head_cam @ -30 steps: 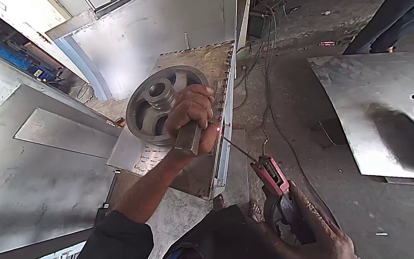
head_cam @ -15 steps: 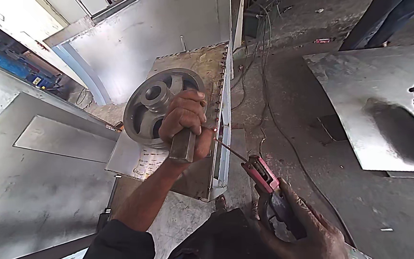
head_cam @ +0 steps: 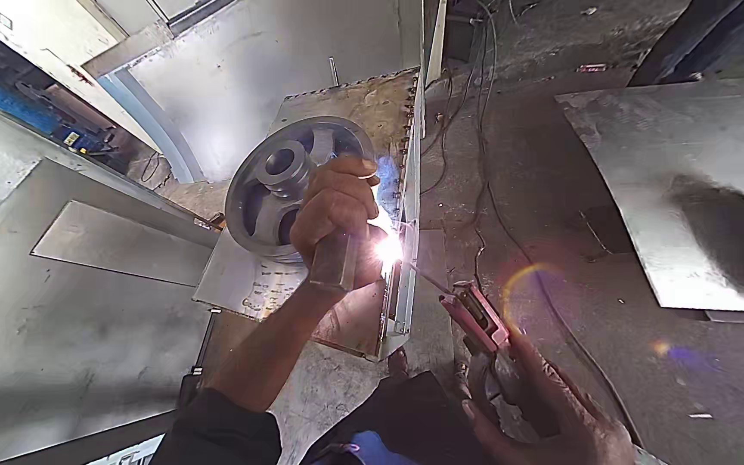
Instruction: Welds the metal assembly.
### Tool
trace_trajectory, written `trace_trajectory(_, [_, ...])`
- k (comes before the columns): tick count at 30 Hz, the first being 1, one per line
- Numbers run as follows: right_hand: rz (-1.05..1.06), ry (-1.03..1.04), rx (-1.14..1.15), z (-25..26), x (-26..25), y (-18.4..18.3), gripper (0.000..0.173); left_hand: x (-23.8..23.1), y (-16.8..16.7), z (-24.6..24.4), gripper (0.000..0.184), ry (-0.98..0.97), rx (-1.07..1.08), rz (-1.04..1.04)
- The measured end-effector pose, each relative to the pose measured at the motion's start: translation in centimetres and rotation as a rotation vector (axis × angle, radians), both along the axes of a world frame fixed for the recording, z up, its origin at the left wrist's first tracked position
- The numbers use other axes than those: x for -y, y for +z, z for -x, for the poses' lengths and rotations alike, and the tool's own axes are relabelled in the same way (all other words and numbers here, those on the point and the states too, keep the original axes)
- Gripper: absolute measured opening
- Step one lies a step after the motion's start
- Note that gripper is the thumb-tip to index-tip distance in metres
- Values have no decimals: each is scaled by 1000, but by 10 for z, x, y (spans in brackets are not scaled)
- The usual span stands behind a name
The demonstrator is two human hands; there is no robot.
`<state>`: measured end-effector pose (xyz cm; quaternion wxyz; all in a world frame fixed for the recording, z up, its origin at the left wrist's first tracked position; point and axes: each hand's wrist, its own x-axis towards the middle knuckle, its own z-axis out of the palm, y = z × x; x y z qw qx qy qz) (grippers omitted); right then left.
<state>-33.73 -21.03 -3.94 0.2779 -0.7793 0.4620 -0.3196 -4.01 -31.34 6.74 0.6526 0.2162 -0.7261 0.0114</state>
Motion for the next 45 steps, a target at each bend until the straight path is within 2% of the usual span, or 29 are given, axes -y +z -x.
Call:
trace_trajectory(3, [25, -6, -20, -1, -1, 1, 96, -5, 1, 2, 12, 5, -20, -51])
trace_trajectory(5, [-8, 2, -17, 0, 0, 2, 99, 1, 2, -1, 13, 24, 21, 13])
trace_trajectory(9, [-13, 3, 3, 2, -1, 3, 99, -5, 0, 0, 17, 24, 10, -47])
trace_trajectory(10, [-13, 10, 17, 3, -1, 2, 100, -3, 0, 0, 12, 23, 6, -32])
trace_trajectory(13, [-11, 22, 43, 7, 4, -1, 102, 1, 3, -1, 14, 43, 31, 5])
trace_trajectory(26, [-70, 182, 67, 52, 31, -18, 104, 11, 8, 3, 11, 138, 33, -9])
trace_trajectory(34, [-38, 107, 68, 52, -4, -13, 103, -32, 13, 19, 16, 128, 40, -75])
trace_trajectory(42, [-10, 31, 31, 32, -27, -12, 102, -8, 5, 10, 13, 90, -53, -2])
trace_trajectory(45, [-3, 8, 18, 25, -32, -11, 102, -1, 4, 11, 14, 93, -80, -59])
